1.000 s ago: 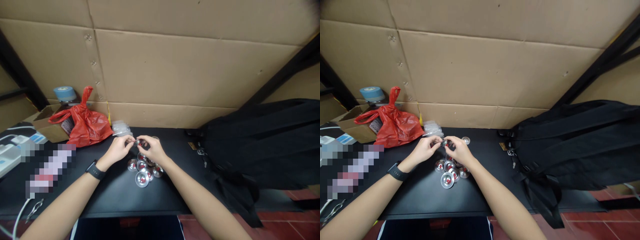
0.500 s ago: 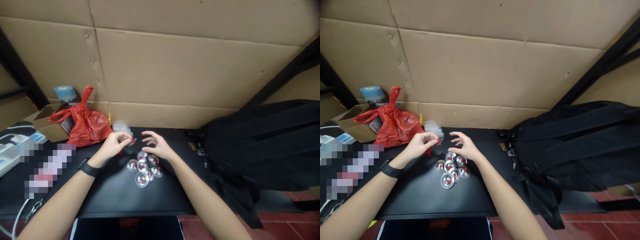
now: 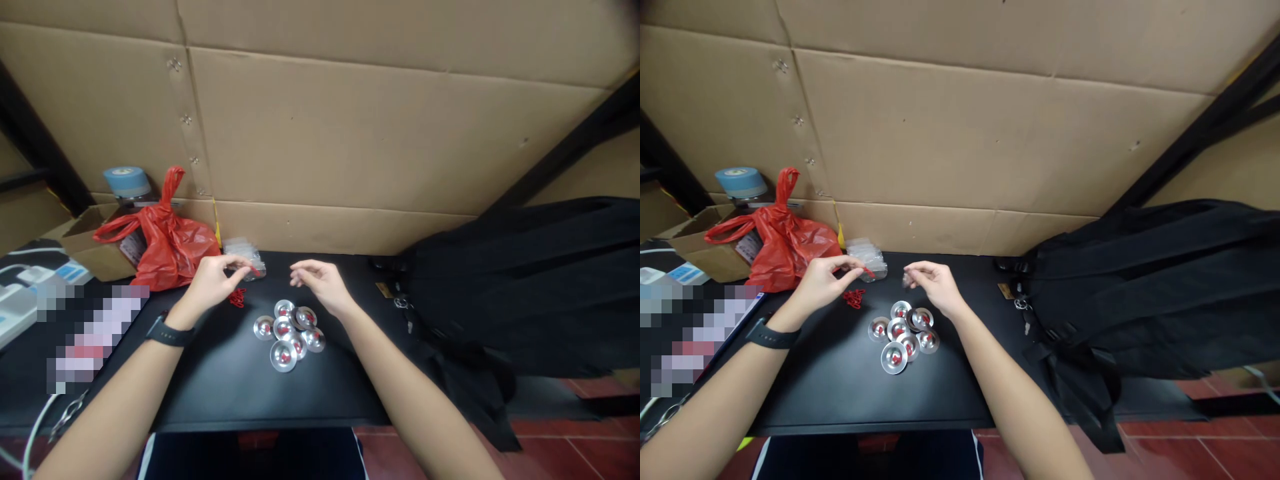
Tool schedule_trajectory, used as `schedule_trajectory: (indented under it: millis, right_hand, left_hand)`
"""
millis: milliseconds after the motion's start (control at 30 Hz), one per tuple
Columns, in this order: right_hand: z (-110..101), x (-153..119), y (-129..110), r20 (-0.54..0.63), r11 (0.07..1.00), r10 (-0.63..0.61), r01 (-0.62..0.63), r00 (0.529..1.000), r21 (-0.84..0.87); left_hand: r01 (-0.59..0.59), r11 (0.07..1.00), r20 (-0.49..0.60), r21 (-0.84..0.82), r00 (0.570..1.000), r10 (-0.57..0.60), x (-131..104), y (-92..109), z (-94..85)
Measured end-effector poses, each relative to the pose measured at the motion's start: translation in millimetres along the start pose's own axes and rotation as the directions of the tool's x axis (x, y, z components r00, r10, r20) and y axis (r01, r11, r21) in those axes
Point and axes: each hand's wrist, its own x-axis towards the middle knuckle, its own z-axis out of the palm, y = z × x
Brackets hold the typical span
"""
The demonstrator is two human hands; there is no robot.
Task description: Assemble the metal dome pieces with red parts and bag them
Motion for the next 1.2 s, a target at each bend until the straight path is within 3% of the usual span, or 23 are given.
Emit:
schedule_trajectory:
  millis: [100, 200, 300, 333, 400, 467, 533, 633, 667, 767, 867, 1033, 1200]
  right_hand:
    - [-26, 9, 13, -0.139, 0.991, 0.028, -0.046, 0.99, -0.127]
    - [-47, 15, 23, -0.239, 0.905, -0.028, -0.076, 0.971, -0.419]
    - [-67, 17, 18, -0.109, 0.708, -0.089, -0.014, 0.99, -0.706]
    - [-76, 16, 12, -0.028, 0.652, -0.057, 0.016, 0.998, -0.758]
    - [-96, 6, -6, 0.076, 0.6, 0.121, -0.012, 0.99, -0.8]
    - [-118, -15, -26, 0.027, 0.549, 0.294, -0.145, 0.956, -0.823]
    - [-134, -45, -41, -0.041, 0.508, 0.336, -0.218, 0.941, -0.833]
    - [-136, -94, -49, -0.004, 0.511, 0.367, -0.205, 0.93, -0.835]
    - [-131, -107, -48, 0.002, 0.506, 0.378, -0.205, 0.926, -0.837]
    - [-116, -132, -43, -0.071, 0.457, 0.42, -0.279, 0.905, -0.845]
    - [-110, -141, -43, -0.131, 0.465, 0.419, -0.336, 0.898, -0.819]
    - [-112, -146, -45, -0.125, 0.46, 0.458, -0.355, 0.88, -0.814]
    - [-105, -137, -42, -0.063, 0.458, 0.485, -0.314, 0.872, -0.832]
  left_hand:
    - [0.017, 0.996, 0.138, 0.084, 0.99, -0.028, 2, -15, -15.6]
    - [0.014, 0.987, 0.257, 0.16, 0.965, -0.055, 3, -32, -22.4]
    - [-0.03, 0.984, 0.406, 0.175, 0.913, -0.044, 3, -45, -21.0]
    - [-0.051, 0.983, 0.445, 0.177, 0.895, -0.034, 3, -48, -19.8]
    - [-0.111, 0.976, 0.466, 0.189, 0.885, 0.01, 4, -47, -17.2]
    - [-0.18, 0.967, 0.437, 0.183, 0.895, 0.084, 3, -38, -13.2]
    - [-0.231, 0.964, 0.445, 0.131, 0.883, 0.151, 0, -23, -5.7]
    - [-0.246, 0.969, 0.677, -0.02, 0.71, 0.194, -10, 0, 12.8]
    - [-0.251, 0.967, 0.711, -0.036, 0.674, 0.201, -13, 5, 19.7]
    - [-0.271, 0.963, 0.695, 0.008, 0.693, 0.189, -20, 12, 35.2]
    - [-0.292, 0.954, 0.67, 0.072, 0.723, 0.171, -20, 11, 36.1]
    - [-0.297, 0.95, 0.603, 0.095, 0.777, 0.182, -12, 5, 14.2]
    - [-0.235, 0.959, 0.452, 0.157, 0.881, 0.141, -4, -13, -16.8]
